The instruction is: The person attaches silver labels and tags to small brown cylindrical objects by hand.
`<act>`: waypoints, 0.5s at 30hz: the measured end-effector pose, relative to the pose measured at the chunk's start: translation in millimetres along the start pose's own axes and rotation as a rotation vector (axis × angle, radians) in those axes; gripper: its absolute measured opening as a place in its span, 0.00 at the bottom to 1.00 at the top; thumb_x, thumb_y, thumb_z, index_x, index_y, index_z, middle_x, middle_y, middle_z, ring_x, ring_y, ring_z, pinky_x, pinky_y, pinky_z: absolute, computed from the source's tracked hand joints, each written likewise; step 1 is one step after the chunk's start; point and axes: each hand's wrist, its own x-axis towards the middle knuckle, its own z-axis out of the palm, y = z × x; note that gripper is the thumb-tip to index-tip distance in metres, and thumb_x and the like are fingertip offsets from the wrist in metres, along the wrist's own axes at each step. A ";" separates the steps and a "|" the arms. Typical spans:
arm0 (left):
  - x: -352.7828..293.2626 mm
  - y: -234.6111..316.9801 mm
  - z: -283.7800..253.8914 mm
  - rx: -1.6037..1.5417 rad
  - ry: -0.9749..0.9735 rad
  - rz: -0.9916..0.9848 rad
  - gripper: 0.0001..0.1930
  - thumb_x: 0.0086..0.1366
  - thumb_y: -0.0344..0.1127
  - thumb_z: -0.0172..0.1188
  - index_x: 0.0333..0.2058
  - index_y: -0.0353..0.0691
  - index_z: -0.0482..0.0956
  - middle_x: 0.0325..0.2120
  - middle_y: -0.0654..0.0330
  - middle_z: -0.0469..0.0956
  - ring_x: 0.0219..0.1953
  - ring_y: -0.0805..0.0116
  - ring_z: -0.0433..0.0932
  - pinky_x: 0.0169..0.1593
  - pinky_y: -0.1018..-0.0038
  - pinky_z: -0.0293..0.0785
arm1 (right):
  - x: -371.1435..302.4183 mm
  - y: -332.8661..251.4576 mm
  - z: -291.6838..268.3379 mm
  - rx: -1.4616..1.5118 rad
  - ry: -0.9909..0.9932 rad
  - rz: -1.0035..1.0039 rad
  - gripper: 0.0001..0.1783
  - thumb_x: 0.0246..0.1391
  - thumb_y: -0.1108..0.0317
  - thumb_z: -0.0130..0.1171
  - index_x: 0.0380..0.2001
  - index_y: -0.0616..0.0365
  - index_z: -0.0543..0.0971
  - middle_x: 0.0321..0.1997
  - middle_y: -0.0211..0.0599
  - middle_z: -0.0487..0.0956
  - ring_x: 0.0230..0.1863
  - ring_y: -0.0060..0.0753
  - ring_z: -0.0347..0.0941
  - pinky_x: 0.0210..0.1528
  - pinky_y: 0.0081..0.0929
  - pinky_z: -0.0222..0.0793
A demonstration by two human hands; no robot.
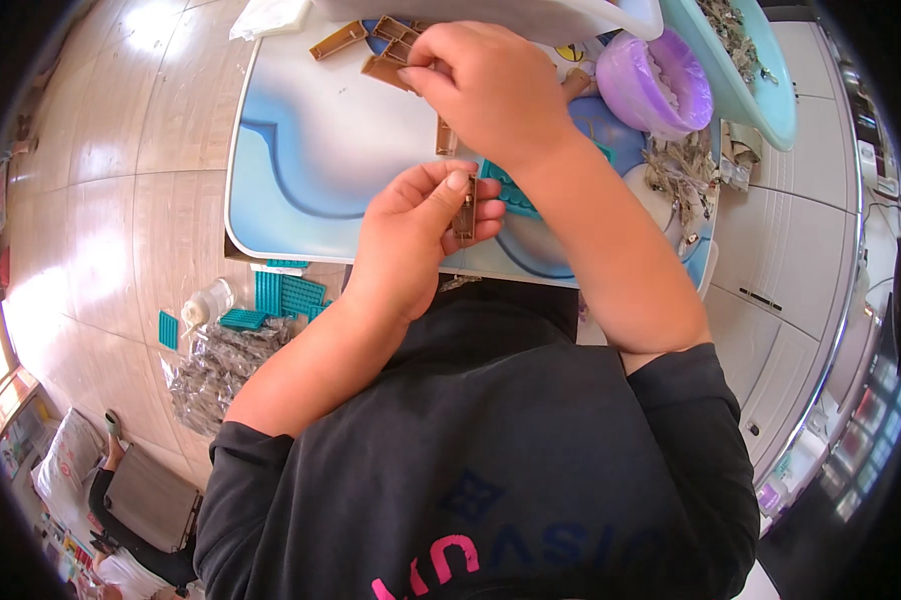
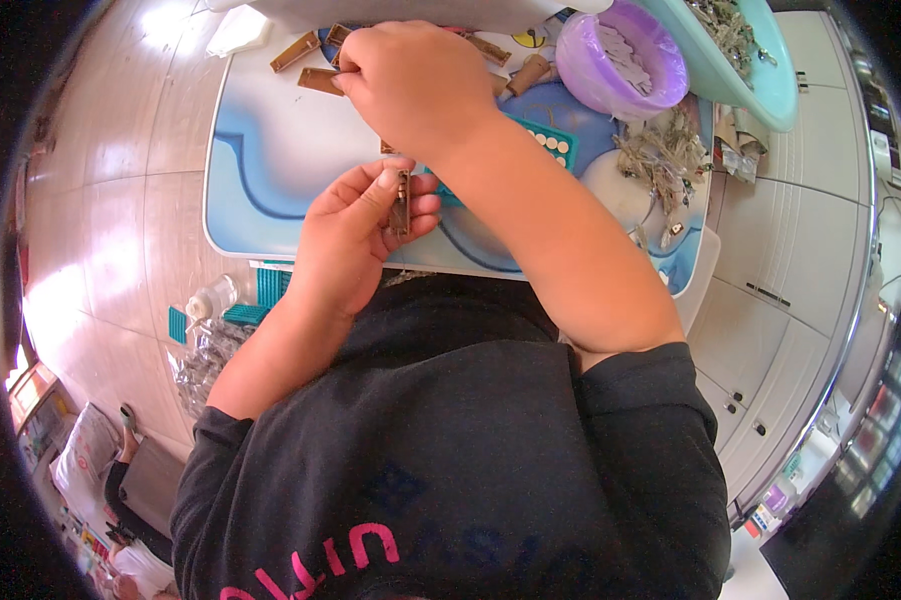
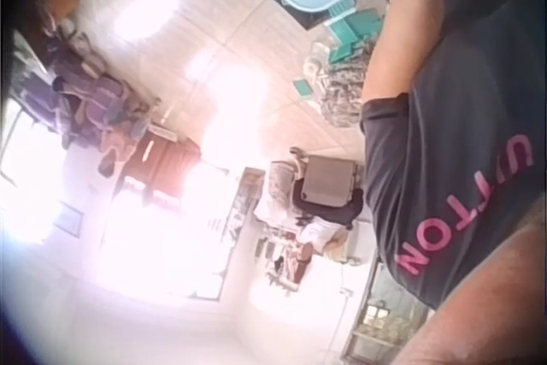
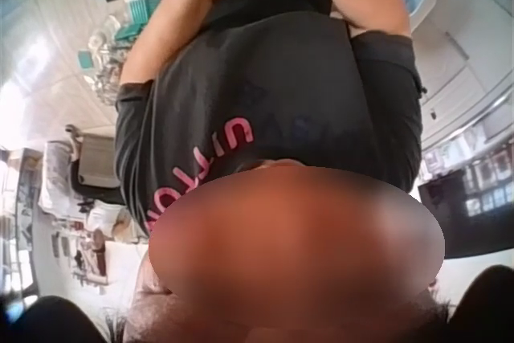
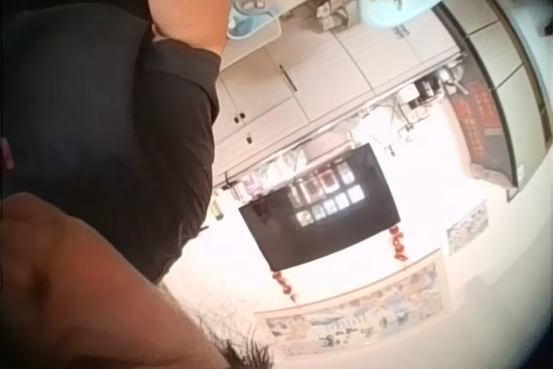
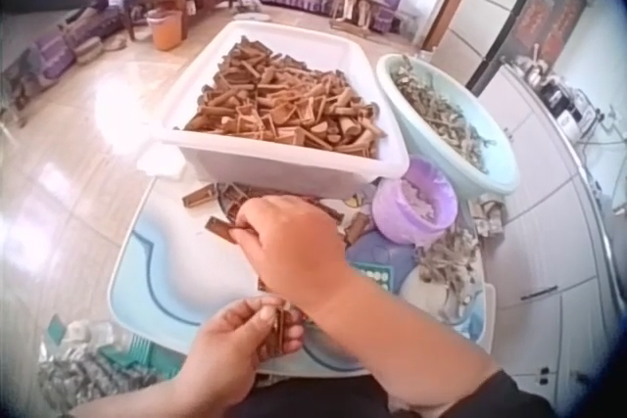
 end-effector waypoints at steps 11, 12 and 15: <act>-14.3 -3.1 19.0 0.044 -0.024 -0.029 0.11 0.67 0.33 0.48 0.44 0.34 0.70 0.34 0.60 0.75 0.34 0.73 0.76 0.40 0.75 0.77 | -103.4 -2.5 -41.7 -0.002 0.218 -0.281 0.15 0.35 0.70 0.62 0.32 0.55 0.75 0.35 0.34 0.76 0.32 0.38 0.74 0.33 0.32 0.69; -15.2 -5.4 19.4 0.047 -0.025 -0.029 0.11 0.67 0.33 0.48 0.44 0.34 0.70 0.34 0.60 0.75 0.34 0.73 0.76 0.40 0.75 0.77 | -109.3 -4.0 -45.5 -0.009 0.194 -0.260 0.17 0.36 0.70 0.63 0.34 0.56 0.76 0.39 0.35 0.77 0.34 0.39 0.75 0.35 0.31 0.70; -16.9 -11.2 19.4 0.090 -0.054 -0.024 0.11 0.67 0.33 0.48 0.44 0.34 0.70 0.35 0.60 0.75 0.34 0.73 0.77 0.39 0.75 0.77 | -122.8 -9.3 -56.8 0.091 0.055 -0.173 0.19 0.37 0.68 0.65 0.38 0.57 0.76 0.45 0.38 0.76 0.40 0.41 0.75 0.41 0.31 0.71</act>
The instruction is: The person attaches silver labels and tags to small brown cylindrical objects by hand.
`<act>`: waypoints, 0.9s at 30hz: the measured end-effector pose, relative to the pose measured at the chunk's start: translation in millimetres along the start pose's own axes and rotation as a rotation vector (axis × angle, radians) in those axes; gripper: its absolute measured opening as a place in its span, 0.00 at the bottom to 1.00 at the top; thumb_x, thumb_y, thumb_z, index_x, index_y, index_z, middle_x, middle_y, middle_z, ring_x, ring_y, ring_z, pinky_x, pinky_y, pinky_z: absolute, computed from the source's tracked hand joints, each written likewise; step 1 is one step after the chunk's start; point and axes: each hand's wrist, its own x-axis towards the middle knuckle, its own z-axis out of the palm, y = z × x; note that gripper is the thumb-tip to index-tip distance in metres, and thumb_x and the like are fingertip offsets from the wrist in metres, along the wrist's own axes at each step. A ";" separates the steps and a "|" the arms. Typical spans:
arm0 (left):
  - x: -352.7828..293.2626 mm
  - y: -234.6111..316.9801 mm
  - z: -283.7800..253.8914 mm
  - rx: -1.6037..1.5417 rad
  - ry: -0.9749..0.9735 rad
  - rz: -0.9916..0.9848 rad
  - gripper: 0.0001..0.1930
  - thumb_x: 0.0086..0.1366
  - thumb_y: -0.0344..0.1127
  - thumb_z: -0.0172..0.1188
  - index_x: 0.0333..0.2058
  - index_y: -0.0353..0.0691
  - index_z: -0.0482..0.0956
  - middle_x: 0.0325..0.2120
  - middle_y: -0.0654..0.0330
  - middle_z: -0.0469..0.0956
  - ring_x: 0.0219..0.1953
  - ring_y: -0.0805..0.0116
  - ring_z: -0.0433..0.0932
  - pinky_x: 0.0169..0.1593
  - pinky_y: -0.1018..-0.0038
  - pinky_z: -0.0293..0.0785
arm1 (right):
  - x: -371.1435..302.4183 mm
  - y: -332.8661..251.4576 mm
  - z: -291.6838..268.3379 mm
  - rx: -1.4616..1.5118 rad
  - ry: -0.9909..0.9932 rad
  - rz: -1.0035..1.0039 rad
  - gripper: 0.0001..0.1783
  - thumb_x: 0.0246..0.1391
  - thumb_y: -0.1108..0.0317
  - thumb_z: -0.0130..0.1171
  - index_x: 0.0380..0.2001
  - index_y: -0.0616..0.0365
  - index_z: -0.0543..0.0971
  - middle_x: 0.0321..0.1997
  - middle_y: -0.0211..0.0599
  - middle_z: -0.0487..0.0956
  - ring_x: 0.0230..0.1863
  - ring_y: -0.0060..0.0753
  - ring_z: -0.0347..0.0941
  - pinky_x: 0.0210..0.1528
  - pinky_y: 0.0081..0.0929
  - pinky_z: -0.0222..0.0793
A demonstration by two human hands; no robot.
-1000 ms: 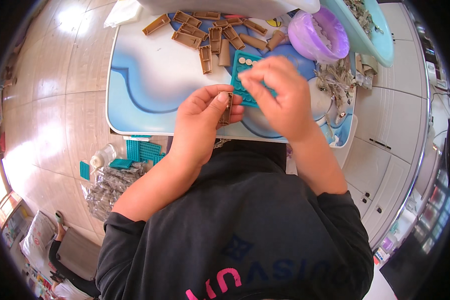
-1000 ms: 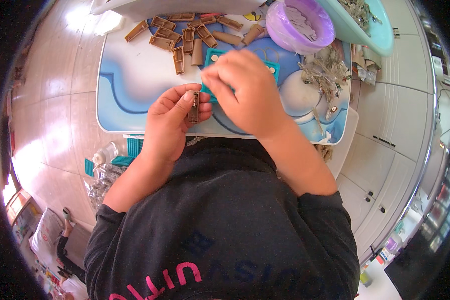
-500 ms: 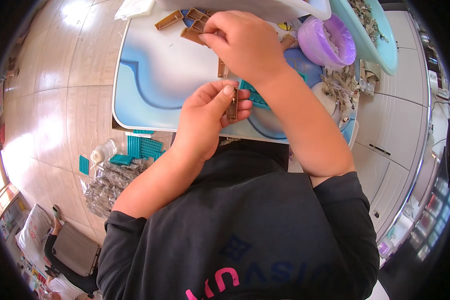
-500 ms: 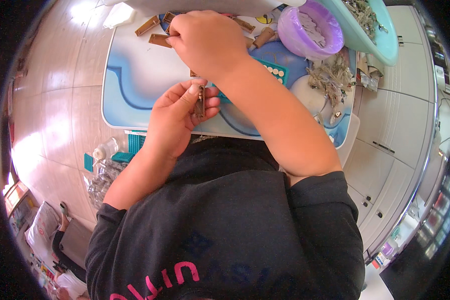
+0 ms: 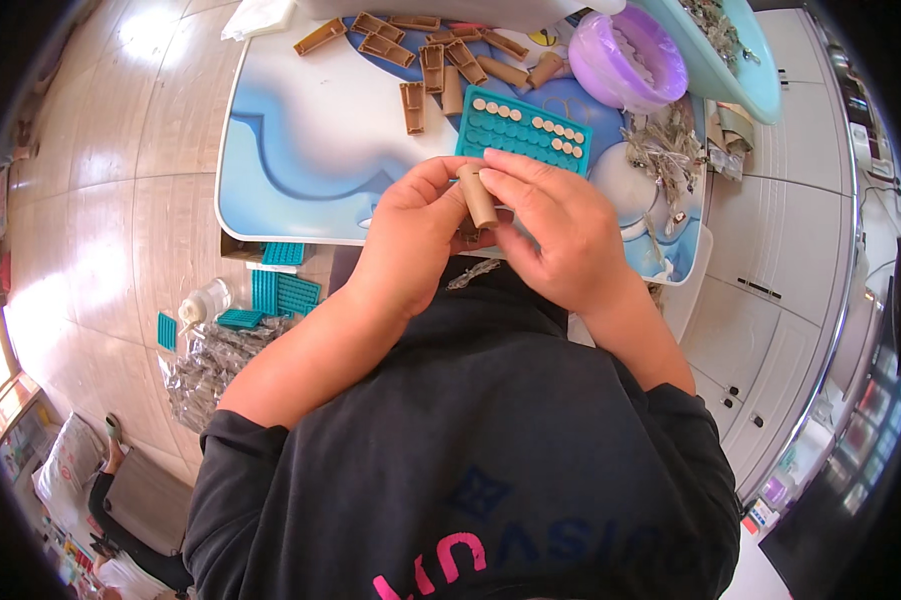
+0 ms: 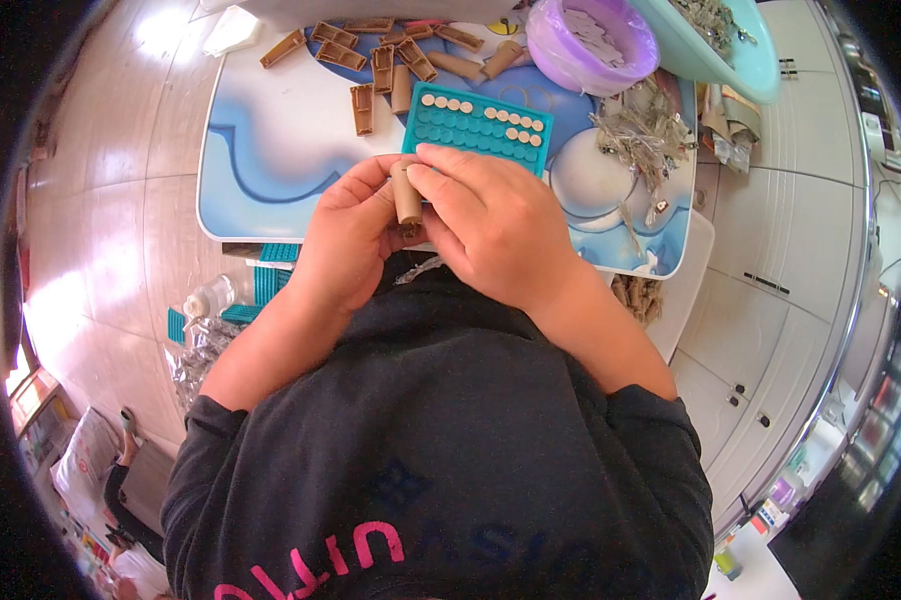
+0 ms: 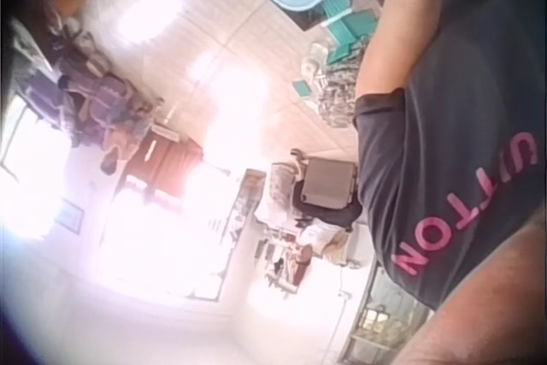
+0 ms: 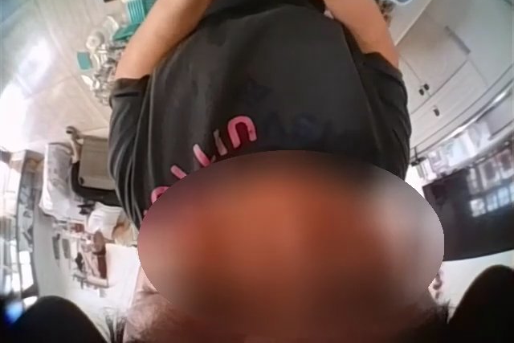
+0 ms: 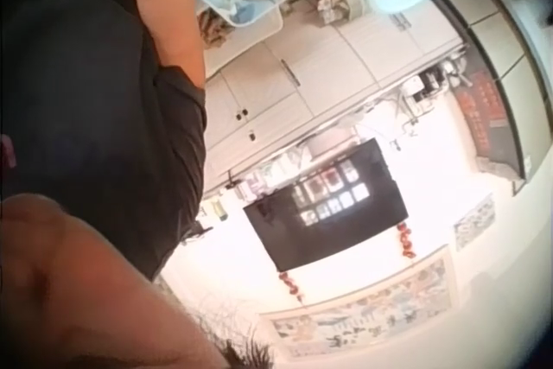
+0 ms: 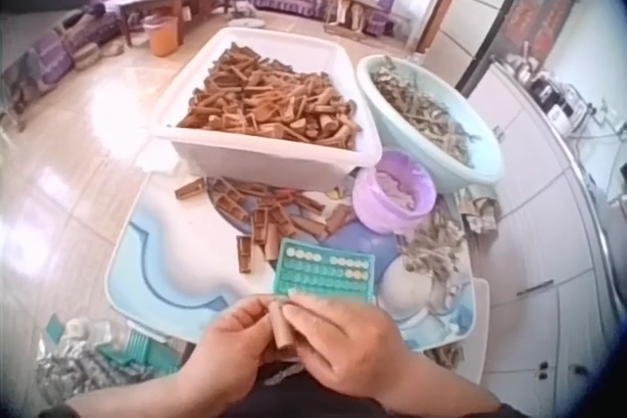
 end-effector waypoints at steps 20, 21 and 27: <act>-5.0 -6.1 9.4 0.137 -0.108 -0.004 0.29 0.70 0.53 0.35 0.54 0.33 0.66 0.41 0.55 0.74 0.41 0.66 0.76 0.47 0.70 0.74 | -21.3 -8.4 -12.2 0.236 0.087 0.168 0.36 0.28 0.69 0.73 0.47 0.58 0.71 0.43 0.41 0.75 0.44 0.46 0.71 0.47 0.37 0.67; -6.0 -5.5 10.7 0.137 -0.107 -0.003 0.29 0.70 0.53 0.35 0.54 0.33 0.66 0.41 0.55 0.74 0.41 0.66 0.76 0.47 0.70 0.74 | -21.0 -8.1 -11.4 0.221 0.084 0.145 0.37 0.28 0.70 0.73 0.47 0.58 0.71 0.43 0.41 0.75 0.44 0.46 0.71 0.47 0.37 0.67; -7.3 -6.4 12.8 0.105 -0.098 0.000 0.32 0.68 0.58 0.39 0.55 0.32 0.66 0.39 0.56 0.73 0.40 0.70 0.74 0.44 0.75 0.72 | -21.2 -6.7 -7.0 0.184 0.072 0.130 0.37 0.27 0.71 0.72 0.47 0.58 0.71 0.43 0.41 0.75 0.44 0.47 0.71 0.46 0.38 0.66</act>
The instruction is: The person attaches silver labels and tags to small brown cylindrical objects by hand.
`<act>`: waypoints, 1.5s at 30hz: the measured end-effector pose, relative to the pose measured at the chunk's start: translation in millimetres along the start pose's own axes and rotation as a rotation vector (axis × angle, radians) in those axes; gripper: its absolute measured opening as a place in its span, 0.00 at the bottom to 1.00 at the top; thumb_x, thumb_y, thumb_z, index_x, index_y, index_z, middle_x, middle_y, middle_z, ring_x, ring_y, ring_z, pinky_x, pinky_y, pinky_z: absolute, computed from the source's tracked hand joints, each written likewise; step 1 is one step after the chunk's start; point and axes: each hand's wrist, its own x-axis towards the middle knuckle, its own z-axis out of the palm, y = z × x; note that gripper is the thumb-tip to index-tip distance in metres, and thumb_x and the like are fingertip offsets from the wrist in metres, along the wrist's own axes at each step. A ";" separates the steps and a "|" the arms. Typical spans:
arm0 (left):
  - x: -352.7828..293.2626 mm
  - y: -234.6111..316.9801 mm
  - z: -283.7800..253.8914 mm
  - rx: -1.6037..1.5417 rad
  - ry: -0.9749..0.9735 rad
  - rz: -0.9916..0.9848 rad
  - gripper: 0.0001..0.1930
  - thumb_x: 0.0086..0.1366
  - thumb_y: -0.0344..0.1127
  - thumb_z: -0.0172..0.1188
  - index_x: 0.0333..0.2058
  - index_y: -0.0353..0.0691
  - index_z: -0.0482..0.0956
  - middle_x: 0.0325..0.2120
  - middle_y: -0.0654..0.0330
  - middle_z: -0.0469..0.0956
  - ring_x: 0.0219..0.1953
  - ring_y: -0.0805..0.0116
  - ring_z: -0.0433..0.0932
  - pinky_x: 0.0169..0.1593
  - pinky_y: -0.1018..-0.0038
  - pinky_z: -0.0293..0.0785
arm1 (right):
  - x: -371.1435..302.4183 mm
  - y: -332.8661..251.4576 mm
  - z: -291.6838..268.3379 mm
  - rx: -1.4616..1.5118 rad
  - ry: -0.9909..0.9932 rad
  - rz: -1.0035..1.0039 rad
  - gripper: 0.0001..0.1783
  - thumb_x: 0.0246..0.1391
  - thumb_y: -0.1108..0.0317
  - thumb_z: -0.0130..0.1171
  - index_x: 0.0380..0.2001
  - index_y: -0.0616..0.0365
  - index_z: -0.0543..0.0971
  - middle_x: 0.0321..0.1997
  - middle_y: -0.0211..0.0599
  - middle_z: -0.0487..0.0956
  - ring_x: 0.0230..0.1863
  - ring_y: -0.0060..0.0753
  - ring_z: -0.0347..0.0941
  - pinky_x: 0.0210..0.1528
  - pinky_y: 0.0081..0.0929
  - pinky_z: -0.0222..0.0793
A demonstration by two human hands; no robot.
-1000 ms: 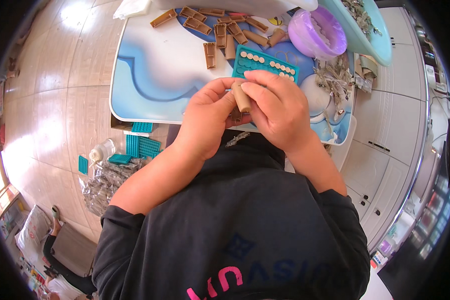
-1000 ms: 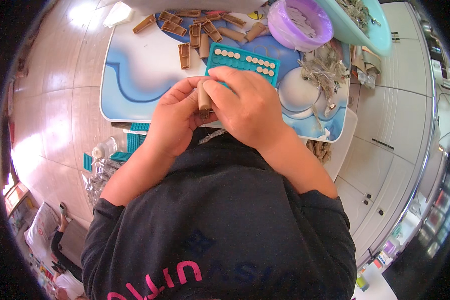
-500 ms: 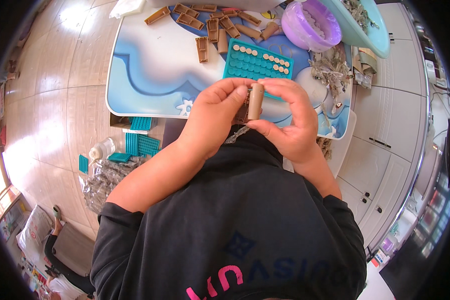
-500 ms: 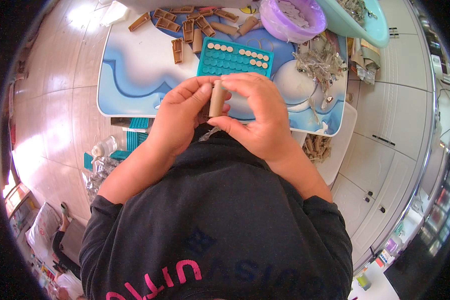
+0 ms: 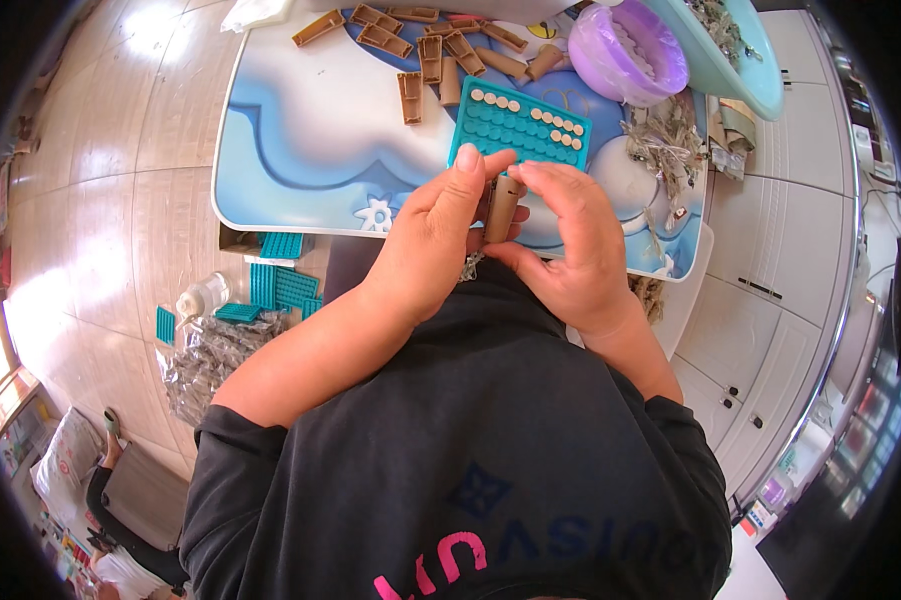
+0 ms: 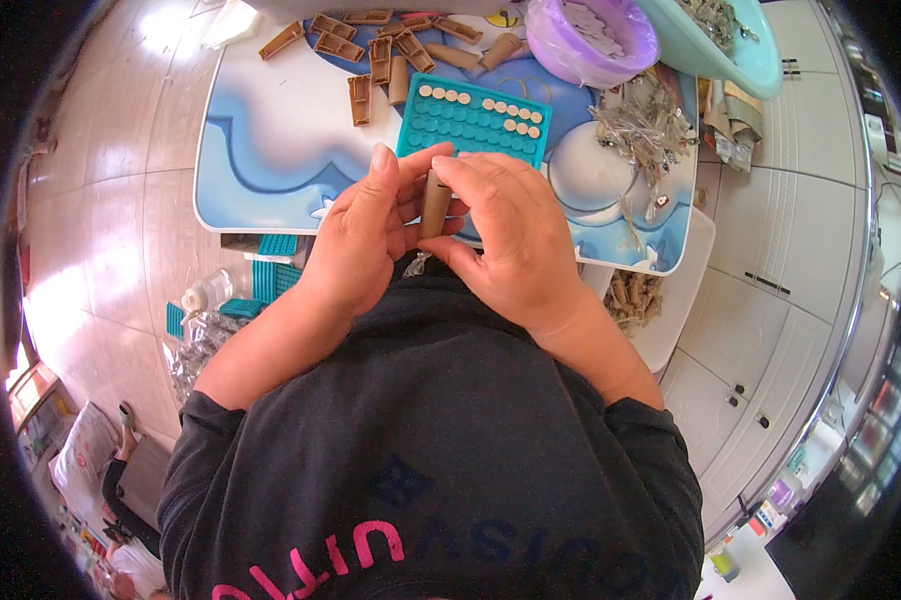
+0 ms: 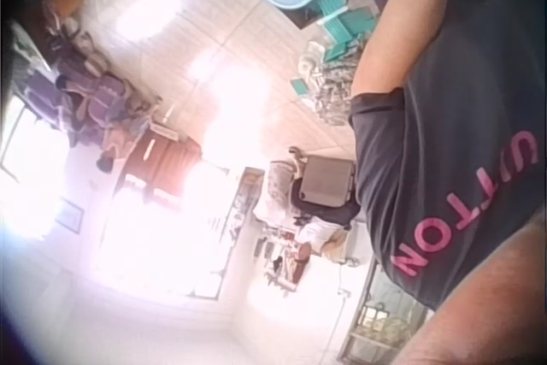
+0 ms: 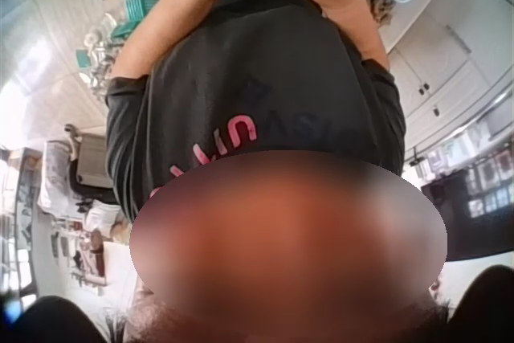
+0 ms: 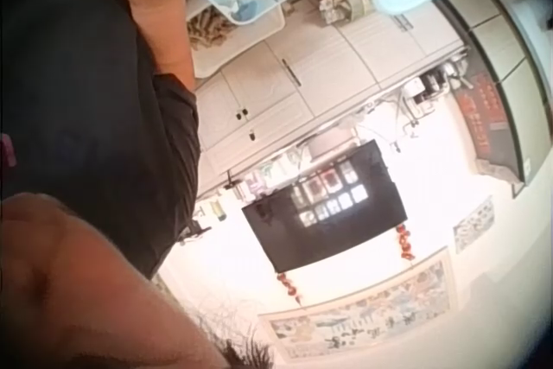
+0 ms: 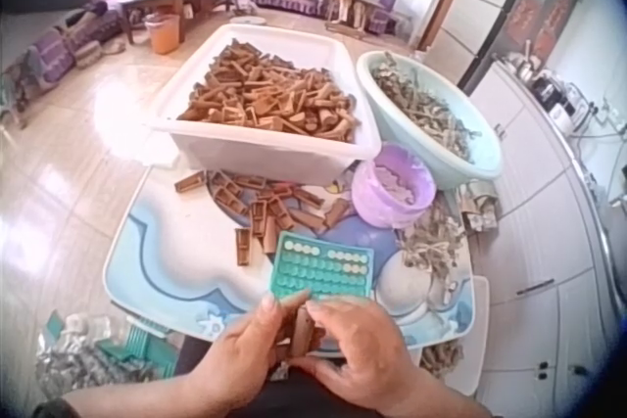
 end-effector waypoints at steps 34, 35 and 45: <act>0.6 -12.0 -3.6 0.559 0.031 0.472 0.08 0.59 0.26 0.59 0.37 0.33 0.74 0.25 0.59 0.77 0.27 0.75 0.75 0.33 0.78 0.71 | -17.8 8.4 10.3 0.760 0.270 0.376 0.16 0.55 0.65 0.58 0.42 0.64 0.70 0.41 0.34 0.71 0.38 0.21 0.67 0.44 0.19 0.63; 1.6 -12.7 -3.5 0.584 0.027 0.510 0.08 0.59 0.26 0.59 0.36 0.33 0.73 0.24 0.60 0.76 0.26 0.76 0.74 0.32 0.79 0.70 | -16.5 7.9 13.0 0.773 0.300 0.369 0.15 0.56 0.65 0.57 0.42 0.63 0.70 0.40 0.33 0.72 0.37 0.20 0.67 0.44 0.19 0.63; 13.6 2.3 -12.3 0.062 -0.160 -0.054 0.09 0.67 0.35 0.49 0.42 0.37 0.73 0.33 0.62 0.75 0.30 0.77 0.73 0.35 0.79 0.74 | 1.8 19.3 -10.4 0.369 -0.073 0.340 0.11 0.52 0.70 0.59 0.39 0.60 0.75 0.33 0.31 0.75 0.35 0.22 0.71 0.36 0.18 0.65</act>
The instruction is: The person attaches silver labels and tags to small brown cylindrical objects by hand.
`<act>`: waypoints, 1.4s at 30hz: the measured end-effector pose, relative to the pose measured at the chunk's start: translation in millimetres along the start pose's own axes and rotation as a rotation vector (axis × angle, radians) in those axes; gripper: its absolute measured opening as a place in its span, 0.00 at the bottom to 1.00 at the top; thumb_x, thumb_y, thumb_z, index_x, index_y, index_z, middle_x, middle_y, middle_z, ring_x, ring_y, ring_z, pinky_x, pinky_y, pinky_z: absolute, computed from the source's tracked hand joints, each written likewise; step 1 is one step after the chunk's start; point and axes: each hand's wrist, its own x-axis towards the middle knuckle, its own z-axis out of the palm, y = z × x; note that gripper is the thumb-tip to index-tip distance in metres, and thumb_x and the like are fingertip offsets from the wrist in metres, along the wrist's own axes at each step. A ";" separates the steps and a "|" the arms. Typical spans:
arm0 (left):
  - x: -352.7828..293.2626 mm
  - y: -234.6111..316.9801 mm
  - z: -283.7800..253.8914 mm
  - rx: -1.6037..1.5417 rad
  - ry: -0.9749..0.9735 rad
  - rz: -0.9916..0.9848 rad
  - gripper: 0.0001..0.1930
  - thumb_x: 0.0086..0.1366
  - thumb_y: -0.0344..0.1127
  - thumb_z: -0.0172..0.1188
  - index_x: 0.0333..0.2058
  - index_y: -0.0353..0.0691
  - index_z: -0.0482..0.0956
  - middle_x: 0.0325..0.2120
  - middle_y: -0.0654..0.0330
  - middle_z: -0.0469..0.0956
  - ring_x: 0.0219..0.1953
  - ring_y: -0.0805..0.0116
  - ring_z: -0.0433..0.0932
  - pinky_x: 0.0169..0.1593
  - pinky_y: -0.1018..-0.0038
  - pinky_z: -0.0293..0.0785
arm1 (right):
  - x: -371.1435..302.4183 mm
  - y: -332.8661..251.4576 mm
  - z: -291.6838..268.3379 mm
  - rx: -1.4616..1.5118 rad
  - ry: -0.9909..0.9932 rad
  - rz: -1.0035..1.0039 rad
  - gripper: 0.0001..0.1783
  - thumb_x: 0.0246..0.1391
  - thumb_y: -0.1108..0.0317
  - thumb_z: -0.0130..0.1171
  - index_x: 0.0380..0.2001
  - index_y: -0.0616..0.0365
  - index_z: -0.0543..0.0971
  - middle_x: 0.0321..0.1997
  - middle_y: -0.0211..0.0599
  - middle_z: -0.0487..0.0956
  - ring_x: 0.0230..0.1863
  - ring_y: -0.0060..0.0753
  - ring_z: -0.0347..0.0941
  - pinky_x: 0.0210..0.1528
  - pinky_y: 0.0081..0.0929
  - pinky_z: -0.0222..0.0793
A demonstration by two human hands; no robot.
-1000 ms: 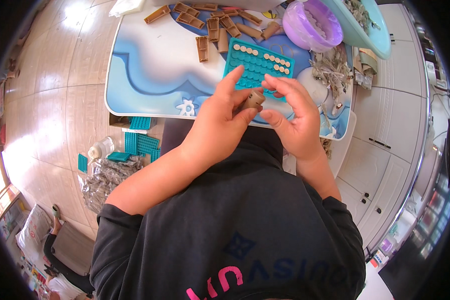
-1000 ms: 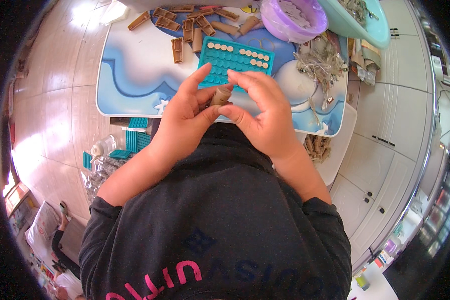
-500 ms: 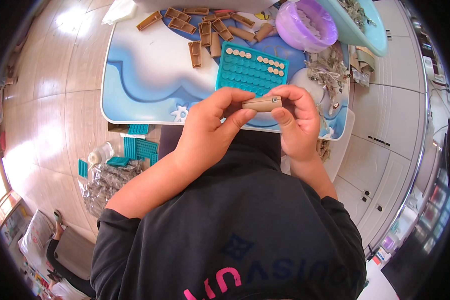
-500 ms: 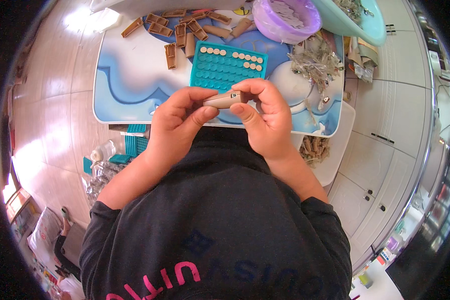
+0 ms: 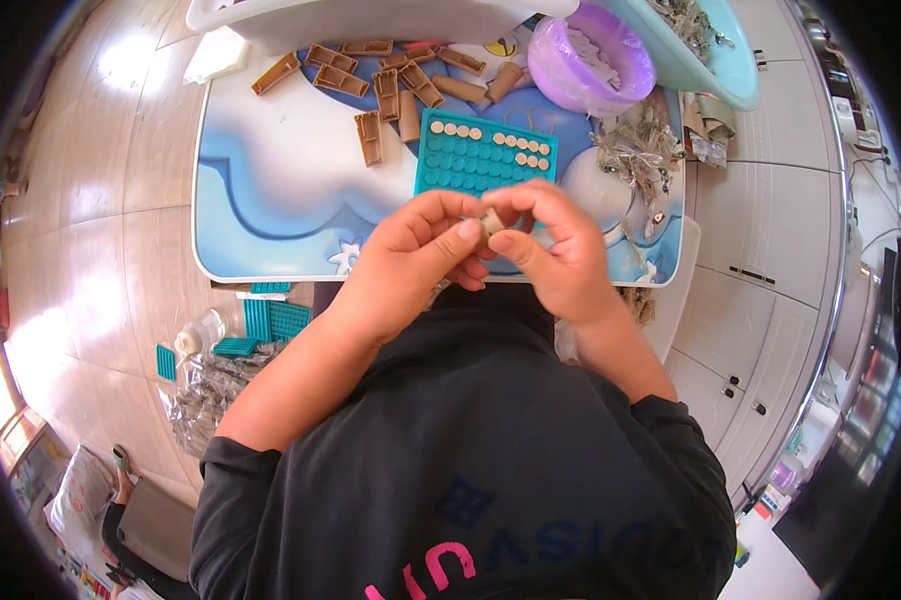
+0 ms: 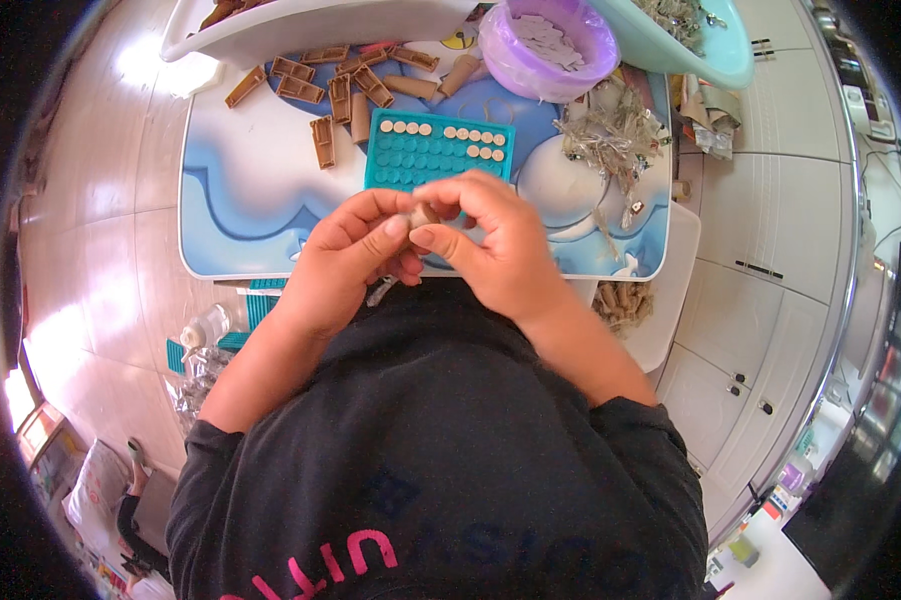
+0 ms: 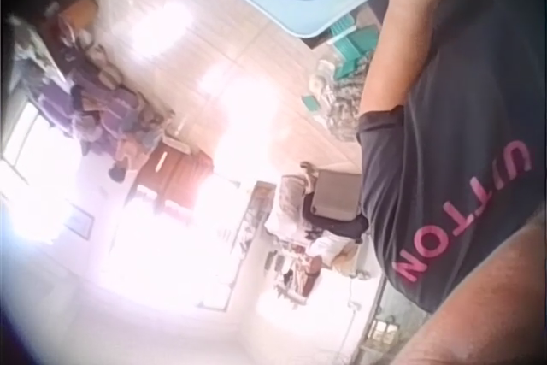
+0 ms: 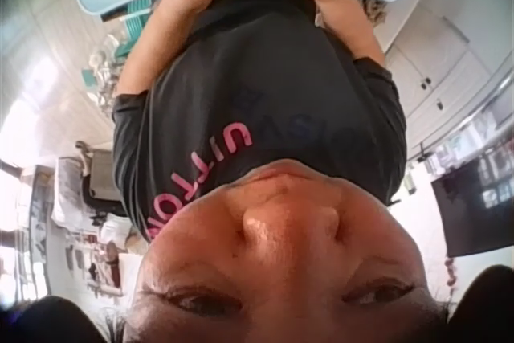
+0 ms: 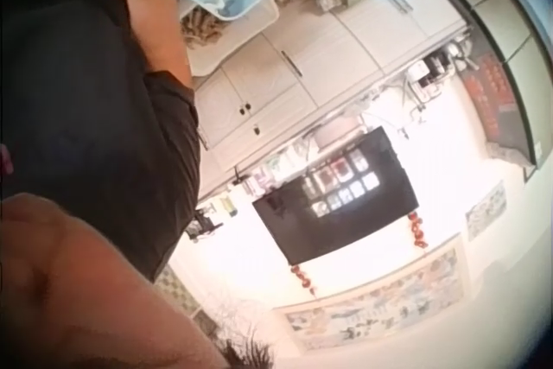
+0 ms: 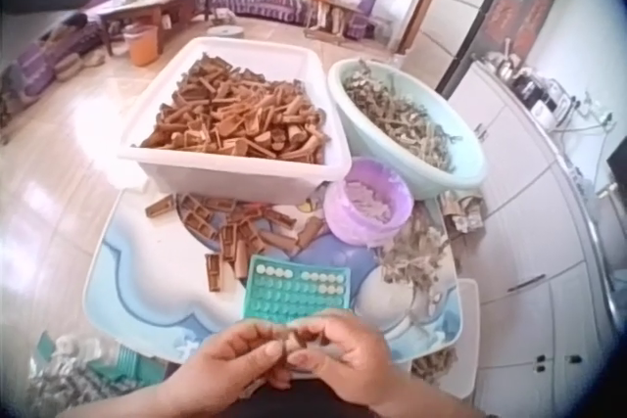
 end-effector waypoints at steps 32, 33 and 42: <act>4.0 0.4 1.7 -0.262 0.017 -0.150 0.15 0.66 0.34 0.50 0.49 0.34 0.70 0.37 0.56 0.76 0.37 0.70 0.77 0.43 0.76 0.75 | 110.5 17.4 -120.0 -0.347 0.318 0.267 0.08 0.52 0.68 0.59 0.34 0.58 0.81 0.29 0.26 0.79 0.31 0.16 0.73 0.30 0.14 0.66; 3.8 0.7 1.9 -0.268 0.010 -0.161 0.16 0.66 0.33 0.50 0.50 0.33 0.70 0.38 0.56 0.76 0.37 0.70 0.77 0.44 0.75 0.75 | 109.6 17.0 -119.9 -0.329 0.343 0.266 0.07 0.52 0.68 0.60 0.33 0.60 0.80 0.29 0.26 0.79 0.30 0.14 0.73 0.30 0.13 0.65; 4.7 0.1 1.7 -0.418 -0.029 -0.169 0.12 0.65 0.33 0.51 0.44 0.31 0.72 0.37 0.55 0.76 0.39 0.66 0.76 0.46 0.73 0.74 | 69.9 -3.9 -84.7 -0.305 0.445 0.051 0.06 0.48 0.72 0.60 0.31 0.60 0.80 0.30 0.35 0.78 0.32 0.26 0.73 0.36 0.20 0.68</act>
